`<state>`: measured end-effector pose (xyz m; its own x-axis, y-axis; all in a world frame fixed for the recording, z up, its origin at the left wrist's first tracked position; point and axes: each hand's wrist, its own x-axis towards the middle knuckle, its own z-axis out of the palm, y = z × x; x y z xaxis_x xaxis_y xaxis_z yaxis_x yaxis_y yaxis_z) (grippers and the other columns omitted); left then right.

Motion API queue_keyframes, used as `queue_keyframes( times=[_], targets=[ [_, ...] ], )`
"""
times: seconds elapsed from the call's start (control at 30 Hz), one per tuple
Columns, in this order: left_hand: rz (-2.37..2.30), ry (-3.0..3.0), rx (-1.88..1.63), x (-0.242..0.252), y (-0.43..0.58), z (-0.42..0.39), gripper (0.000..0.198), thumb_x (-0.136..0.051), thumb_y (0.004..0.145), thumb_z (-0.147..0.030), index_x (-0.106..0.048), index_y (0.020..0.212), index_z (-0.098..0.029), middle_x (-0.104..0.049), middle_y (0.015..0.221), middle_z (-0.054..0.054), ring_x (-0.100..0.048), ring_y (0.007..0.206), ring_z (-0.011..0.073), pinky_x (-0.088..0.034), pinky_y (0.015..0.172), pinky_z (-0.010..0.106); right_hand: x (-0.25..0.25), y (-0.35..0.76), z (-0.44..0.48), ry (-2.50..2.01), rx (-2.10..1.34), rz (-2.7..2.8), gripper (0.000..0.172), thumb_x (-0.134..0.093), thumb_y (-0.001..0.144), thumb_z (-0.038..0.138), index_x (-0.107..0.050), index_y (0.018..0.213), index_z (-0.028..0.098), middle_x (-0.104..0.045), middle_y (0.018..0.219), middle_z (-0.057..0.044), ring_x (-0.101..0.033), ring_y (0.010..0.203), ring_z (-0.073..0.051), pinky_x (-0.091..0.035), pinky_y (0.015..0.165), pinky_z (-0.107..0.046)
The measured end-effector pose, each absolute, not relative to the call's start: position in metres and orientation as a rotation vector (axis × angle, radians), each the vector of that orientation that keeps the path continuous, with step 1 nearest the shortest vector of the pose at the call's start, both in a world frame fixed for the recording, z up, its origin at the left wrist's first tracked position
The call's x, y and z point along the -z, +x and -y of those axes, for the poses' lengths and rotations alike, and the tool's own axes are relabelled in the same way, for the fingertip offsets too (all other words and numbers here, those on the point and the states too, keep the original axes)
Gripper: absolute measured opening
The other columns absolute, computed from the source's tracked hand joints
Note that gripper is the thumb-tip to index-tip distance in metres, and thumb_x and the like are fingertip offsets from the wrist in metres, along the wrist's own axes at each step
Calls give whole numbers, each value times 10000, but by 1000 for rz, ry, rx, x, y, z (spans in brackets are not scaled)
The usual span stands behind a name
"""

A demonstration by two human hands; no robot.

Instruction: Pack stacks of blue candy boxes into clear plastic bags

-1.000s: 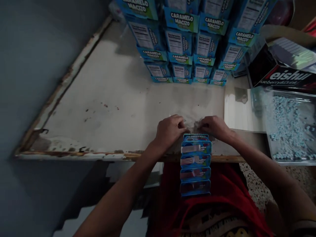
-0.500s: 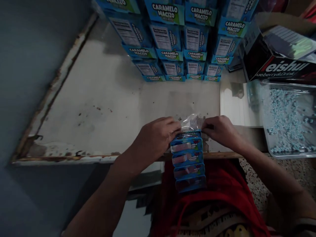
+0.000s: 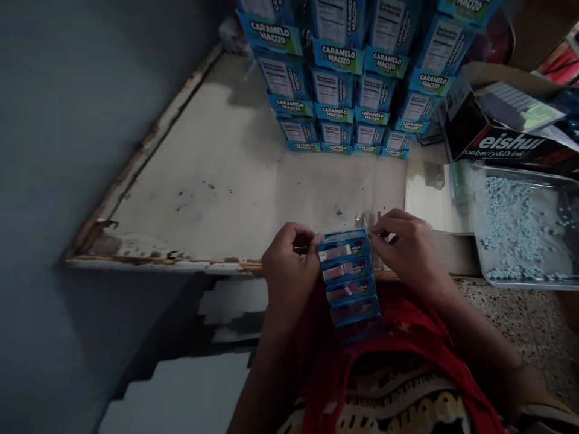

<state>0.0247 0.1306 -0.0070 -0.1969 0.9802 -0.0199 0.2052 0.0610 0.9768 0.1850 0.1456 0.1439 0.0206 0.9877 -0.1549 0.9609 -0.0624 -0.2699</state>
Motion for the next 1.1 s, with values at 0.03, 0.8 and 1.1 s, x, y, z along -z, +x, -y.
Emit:
queue_keyframes(
  times=[0.03, 0.8, 1.1],
  targets=[
    [-1551, 1221, -1194, 3, 25, -131, 114, -740, 907, -259, -654, 860, -200, -699, 808, -17, -697, 696, 147, -551, 667, 264, -140, 185, -144, -2163, -398, 2079, 144, -664, 861, 146, -801, 837, 183, -758, 904, -40, -661, 741, -121, -463, 657, -265],
    [-1741, 1702, -1786, 36, 35, -71, 184, -777, 904, -45, -767, 1026, -183, -840, 939, 55, -805, 809, 167, -656, 792, 282, -98, 222, -108, -1255, 250, 2539, 110, -694, 1025, 159, -777, 1099, 160, -845, 990, -56, -766, 834, -133, -545, 739, -279],
    [-1871, 1169, -1461, 70, 65, -98, 165, -716, 938, -344, -682, 940, -182, -758, 883, 51, -738, 794, 180, -600, 752, 302, -52, 240, -106, -1501, -4, 2405, 222, -515, 1070, 177, -736, 1076, 197, -800, 1085, -104, -719, 981, -195, -588, 877, -337]
  ],
)
